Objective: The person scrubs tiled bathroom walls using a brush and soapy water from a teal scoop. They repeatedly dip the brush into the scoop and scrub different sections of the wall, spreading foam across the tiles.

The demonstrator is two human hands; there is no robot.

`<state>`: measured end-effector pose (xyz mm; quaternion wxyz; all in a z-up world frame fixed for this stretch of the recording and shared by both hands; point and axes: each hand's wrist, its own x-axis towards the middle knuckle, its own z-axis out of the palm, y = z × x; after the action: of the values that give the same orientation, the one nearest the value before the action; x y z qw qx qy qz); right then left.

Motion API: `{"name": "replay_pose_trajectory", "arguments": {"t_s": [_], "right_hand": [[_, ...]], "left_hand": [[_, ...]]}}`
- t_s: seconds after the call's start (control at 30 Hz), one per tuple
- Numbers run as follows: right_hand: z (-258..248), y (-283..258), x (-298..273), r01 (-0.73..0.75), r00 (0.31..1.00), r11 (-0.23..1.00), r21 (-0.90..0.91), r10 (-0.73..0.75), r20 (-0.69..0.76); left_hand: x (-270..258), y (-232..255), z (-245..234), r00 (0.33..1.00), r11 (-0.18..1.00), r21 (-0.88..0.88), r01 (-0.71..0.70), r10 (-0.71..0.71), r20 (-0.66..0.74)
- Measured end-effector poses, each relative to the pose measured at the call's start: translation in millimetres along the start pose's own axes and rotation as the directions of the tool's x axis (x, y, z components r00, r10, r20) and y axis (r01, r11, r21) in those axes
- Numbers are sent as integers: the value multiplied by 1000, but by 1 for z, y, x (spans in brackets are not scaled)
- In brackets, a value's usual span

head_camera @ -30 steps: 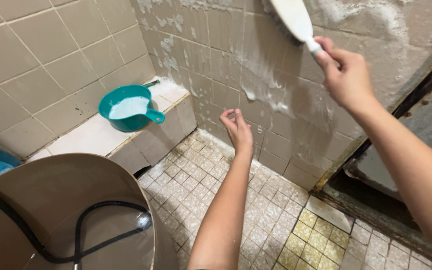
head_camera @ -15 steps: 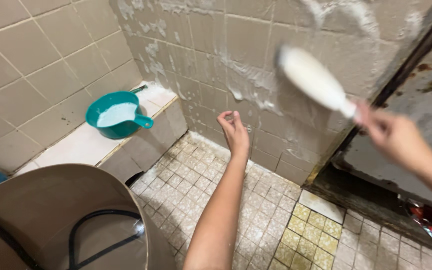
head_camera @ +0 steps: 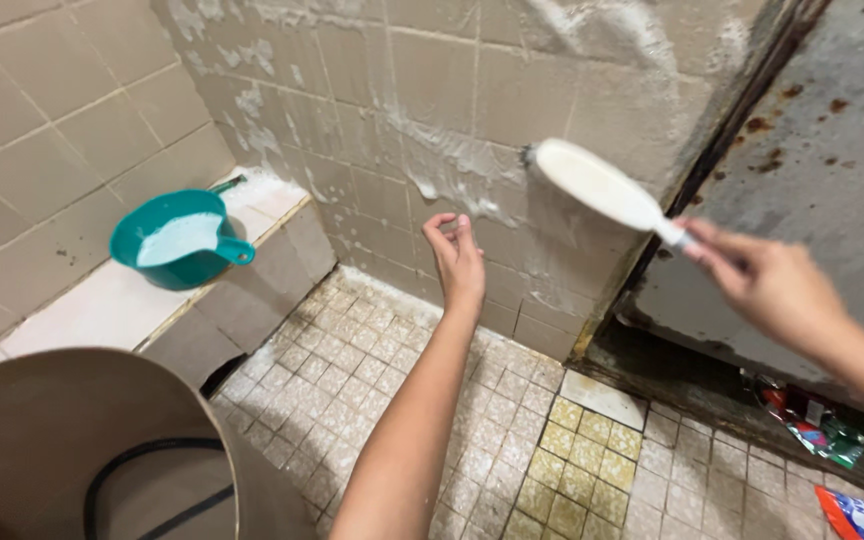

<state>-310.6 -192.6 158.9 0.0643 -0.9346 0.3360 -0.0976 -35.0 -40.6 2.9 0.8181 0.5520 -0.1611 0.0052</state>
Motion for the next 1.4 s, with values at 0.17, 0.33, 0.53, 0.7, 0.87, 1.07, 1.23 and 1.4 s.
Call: {"name": "replay_pose_trajectory", "arguments": {"t_s": [0.17,0.33,0.53,0.7,0.87,1.07,1.23,1.4], "right_hand": [[-20,38,13,181,950,905,385,-60,-306],[20,30,-4,-23,997,969,245,4,74],[47,-18,5,2,997,963,270,-22,70],[49,-81,48,348,932,714,608,-335,-140],[30,-134,88,368,917,713,597,-383,-107],[-8,-196,117,717,695,640,276,-626,-353],[-17,-238,144,564,783,826,-18,-541,-307],[29,-293,139,414,909,908,-65,-408,81]], "left_hand": [[2,-1,5,1000,1000,14,21,-21,3],[-1,0,4,1000,1000,9,-2,2,3],[15,-2,-3,996,1000,-18,-15,14,-87],[35,-12,-19,965,996,-37,75,-82,-248],[73,1,-35,935,997,-50,-62,40,-353],[118,56,-81,951,937,304,-170,237,-199],[131,102,-192,970,597,783,-174,241,32],[119,113,-285,995,89,994,-69,-60,74]]}}
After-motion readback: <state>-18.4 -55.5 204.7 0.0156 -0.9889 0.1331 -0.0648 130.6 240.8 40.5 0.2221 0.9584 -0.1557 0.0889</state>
